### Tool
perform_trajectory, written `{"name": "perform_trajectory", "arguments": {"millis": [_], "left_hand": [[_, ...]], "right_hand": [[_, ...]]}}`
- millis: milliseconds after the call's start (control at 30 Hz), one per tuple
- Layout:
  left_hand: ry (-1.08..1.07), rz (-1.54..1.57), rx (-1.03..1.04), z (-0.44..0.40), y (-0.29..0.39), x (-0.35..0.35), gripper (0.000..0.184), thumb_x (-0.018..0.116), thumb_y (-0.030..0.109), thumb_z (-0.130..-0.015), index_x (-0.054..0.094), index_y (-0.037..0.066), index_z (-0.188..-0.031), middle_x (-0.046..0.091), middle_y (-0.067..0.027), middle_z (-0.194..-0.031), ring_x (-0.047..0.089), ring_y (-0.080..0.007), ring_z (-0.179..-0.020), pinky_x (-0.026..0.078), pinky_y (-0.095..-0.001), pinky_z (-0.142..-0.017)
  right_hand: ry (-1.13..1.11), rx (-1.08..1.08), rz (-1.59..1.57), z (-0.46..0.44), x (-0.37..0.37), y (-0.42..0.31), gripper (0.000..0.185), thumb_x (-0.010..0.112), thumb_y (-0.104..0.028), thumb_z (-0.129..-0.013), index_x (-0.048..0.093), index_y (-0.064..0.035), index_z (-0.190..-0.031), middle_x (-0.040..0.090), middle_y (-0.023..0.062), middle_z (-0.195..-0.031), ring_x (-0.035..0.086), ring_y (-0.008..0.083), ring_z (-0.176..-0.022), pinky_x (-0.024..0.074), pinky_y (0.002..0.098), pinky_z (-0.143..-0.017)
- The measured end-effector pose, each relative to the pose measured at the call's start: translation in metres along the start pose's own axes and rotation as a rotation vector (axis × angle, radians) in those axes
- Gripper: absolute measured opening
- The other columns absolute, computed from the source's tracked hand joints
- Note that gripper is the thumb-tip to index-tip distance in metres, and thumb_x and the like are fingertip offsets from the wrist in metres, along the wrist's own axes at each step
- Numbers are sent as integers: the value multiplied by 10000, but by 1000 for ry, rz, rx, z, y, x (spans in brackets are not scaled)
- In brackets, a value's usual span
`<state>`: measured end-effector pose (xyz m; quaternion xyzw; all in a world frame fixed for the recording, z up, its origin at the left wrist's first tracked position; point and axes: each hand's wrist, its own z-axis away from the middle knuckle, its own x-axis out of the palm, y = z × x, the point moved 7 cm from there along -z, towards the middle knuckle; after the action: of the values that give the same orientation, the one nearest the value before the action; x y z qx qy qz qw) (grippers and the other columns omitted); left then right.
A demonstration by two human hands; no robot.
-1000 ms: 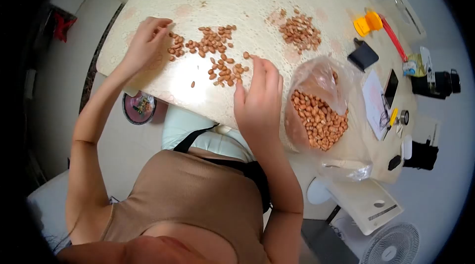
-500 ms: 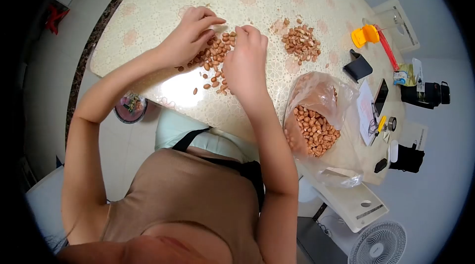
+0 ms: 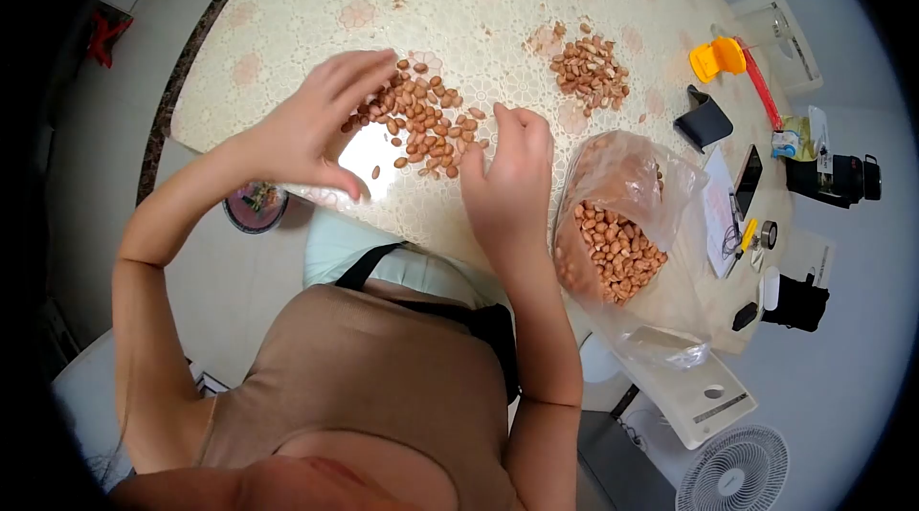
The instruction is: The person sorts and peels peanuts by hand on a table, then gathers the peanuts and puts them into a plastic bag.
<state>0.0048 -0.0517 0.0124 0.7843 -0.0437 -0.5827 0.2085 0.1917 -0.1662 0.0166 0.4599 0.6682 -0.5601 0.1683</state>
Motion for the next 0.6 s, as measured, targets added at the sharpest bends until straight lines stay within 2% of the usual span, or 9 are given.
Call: {"name": "perform_trajectory", "arguments": {"millis": [33,67,167,200,300,333,467,600], "left_hand": [[-28,-37,53,-1,7,4,1205,702,758,-739,278,-8,-1568,316,-236,-1581,332,-439,-1436,314,-523,-1175],[-57,-68,52,-4,14,10,1341,652,860,-656,245,-34,-1570,263,-253,-1612,274,-459,-1475,288,-548,-1187],[19,-108,53,-23,22,18,1303,689,822,-652,286,-19,-1561,299,-281,-1582,329,-468,-1430,288,-548,-1187],[97,-90,87,-30,20,20,1239,729,770,-661,341,-18,-1534,346,-271,-1547,369,-451,-1393,316,-541,-1161],[100,-3,173,-47,17,26,1113,783,670,-688,412,-14,-1484,415,-253,-1476,419,-424,-1334,345,-527,-1124],[126,22,202,-51,21,25,978,811,572,-710,470,2,-1429,477,-214,-1368,477,-387,-1243,387,-502,-1062],[49,35,266,-64,25,27,713,792,473,-768,550,39,-1280,521,-158,-1209,524,-336,-1117,425,-458,-979],[-28,-19,394,-77,29,31,395,717,352,-871,571,67,-1101,527,-116,-1066,562,-302,-1005,478,-426,-842]], "right_hand": [[-11,20,-15,2,3,2,413,586,4,-817,595,97,-1219,560,252,-1165,548,418,-1100,451,484,-982],[4,-7,-18,2,6,-3,410,590,5,-817,595,97,-1217,560,249,-1165,547,416,-1100,452,484,-980],[4,-66,-39,-4,19,-16,400,594,8,-818,597,95,-1209,562,239,-1165,546,409,-1099,456,483,-974],[-23,-72,-56,-7,23,-18,394,590,10,-820,599,93,-1205,563,236,-1165,546,407,-1098,457,483,-971],[-50,-142,-108,-6,30,-25,366,557,32,-821,611,90,-1178,589,223,-1170,561,395,-1070,469,484,-952],[-39,-154,-120,-4,28,-27,356,548,36,-821,616,88,-1167,597,221,-1170,568,392,-1067,472,481,-949],[75,-153,-145,6,3,-24,321,528,44,-820,636,79,-1120,621,213,-1167,591,385,-1058,485,473,-939],[49,37,-120,24,-9,-7,331,514,54,-816,640,64,-1122,617,215,-1159,599,384,-1067,495,450,-929]]}}
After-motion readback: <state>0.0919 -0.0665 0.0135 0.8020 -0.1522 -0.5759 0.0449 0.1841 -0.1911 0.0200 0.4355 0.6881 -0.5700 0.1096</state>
